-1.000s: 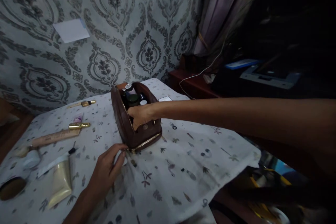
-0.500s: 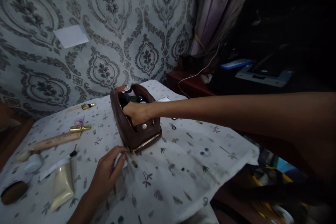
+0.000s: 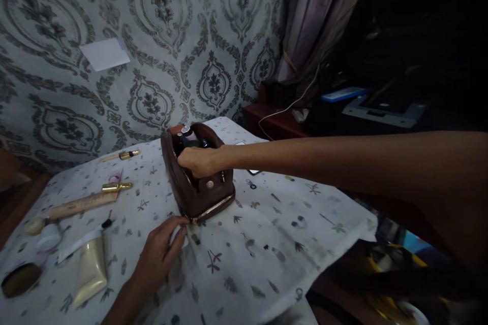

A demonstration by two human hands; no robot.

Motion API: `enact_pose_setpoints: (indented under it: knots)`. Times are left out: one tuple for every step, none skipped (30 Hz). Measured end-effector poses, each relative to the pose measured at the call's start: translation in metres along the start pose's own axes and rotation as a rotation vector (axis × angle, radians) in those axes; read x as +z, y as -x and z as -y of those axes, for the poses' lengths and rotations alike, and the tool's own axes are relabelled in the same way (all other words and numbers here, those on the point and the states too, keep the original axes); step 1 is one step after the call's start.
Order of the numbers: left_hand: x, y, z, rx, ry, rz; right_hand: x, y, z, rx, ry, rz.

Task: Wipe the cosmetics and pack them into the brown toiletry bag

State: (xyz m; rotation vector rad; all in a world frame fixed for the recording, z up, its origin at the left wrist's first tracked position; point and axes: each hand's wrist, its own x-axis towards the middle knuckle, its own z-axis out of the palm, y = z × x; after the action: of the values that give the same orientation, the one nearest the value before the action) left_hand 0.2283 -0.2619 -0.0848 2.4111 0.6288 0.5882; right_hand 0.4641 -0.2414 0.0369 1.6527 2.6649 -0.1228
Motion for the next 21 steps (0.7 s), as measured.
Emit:
enact_pose_setpoints:
  knots:
    - [0.0004, 0.0004, 0.0005, 0.000, 0.004, 0.006, 0.0007, 0.0000, -0.0009, -0.004, 0.007, -0.011]
    - [0.0007, 0.0009, 0.0010, 0.000, 0.007, 0.011, 0.0012, 0.0000, -0.0014, -0.005, 0.010, -0.016]
    - [0.0010, 0.0014, 0.0014, 0.002, 0.012, 0.014, 0.0015, 0.0001, -0.0016, 0.001, 0.012, -0.017]
    - [0.0012, 0.0017, 0.0018, 0.002, 0.015, 0.018, 0.0017, 0.0002, -0.0013, 0.007, 0.010, -0.014]
    - [0.0014, 0.0020, 0.0020, 0.001, 0.017, 0.020, 0.0017, 0.0004, -0.0009, 0.012, 0.004, -0.007]
    - [0.0016, 0.0021, 0.0023, -0.001, 0.016, 0.023, 0.0017, 0.0004, -0.0003, 0.015, -0.002, 0.000]
    - [0.0018, 0.0020, 0.0024, -0.004, 0.015, 0.026, 0.0018, 0.0004, 0.0003, 0.019, -0.006, 0.004]
    - [0.0021, 0.0019, 0.0025, -0.007, 0.014, 0.030, 0.0019, 0.0002, 0.0008, 0.026, -0.008, 0.005]
    - [0.0024, 0.0016, 0.0025, -0.012, 0.012, 0.034, 0.0021, -0.0001, 0.0012, 0.035, -0.008, 0.002]
    - [0.0027, 0.0014, 0.0025, -0.017, 0.011, 0.038, 0.0023, -0.0006, 0.0014, 0.042, -0.006, -0.003]
    - [0.0030, 0.0012, 0.0024, -0.021, 0.010, 0.042, 0.0026, -0.0012, 0.0013, 0.049, -0.002, -0.008]
    - [0.0034, 0.0011, 0.0022, -0.025, 0.011, 0.045, 0.0028, -0.0020, 0.0011, 0.054, 0.002, -0.010]
    - [0.0036, 0.0010, 0.0018, -0.026, 0.012, 0.044, 0.0029, -0.0026, 0.0008, 0.056, 0.008, -0.006]
    - [0.0038, 0.0010, 0.0014, -0.027, 0.013, 0.045, 0.0028, -0.0032, 0.0005, 0.056, 0.014, 0.004]
    - [0.0038, 0.0010, 0.0007, -0.030, 0.014, 0.046, 0.0025, -0.0035, 0.0001, 0.054, 0.020, 0.016]
    - [0.0036, 0.0010, 0.0000, -0.034, 0.016, 0.048, 0.0019, -0.0036, -0.0002, 0.051, 0.026, 0.027]
    - [0.0034, 0.0010, -0.0008, -0.038, 0.019, 0.049, 0.0012, -0.0033, -0.0005, 0.047, 0.030, 0.036]
    - [0.0031, 0.0009, -0.0015, -0.042, 0.021, 0.048, 0.0004, -0.0027, -0.0008, 0.040, 0.031, 0.039]
    - [0.0028, 0.0007, -0.0019, -0.045, 0.024, 0.047, -0.0003, -0.0019, -0.0010, 0.032, 0.030, 0.040]
    - [0.0026, 0.0005, -0.0022, -0.045, 0.025, 0.042, -0.0009, -0.0011, -0.0013, 0.025, 0.027, 0.040]
    - [0.0024, 0.0003, -0.0021, -0.039, 0.026, 0.040, -0.0013, -0.0003, -0.0015, 0.020, 0.023, 0.038]
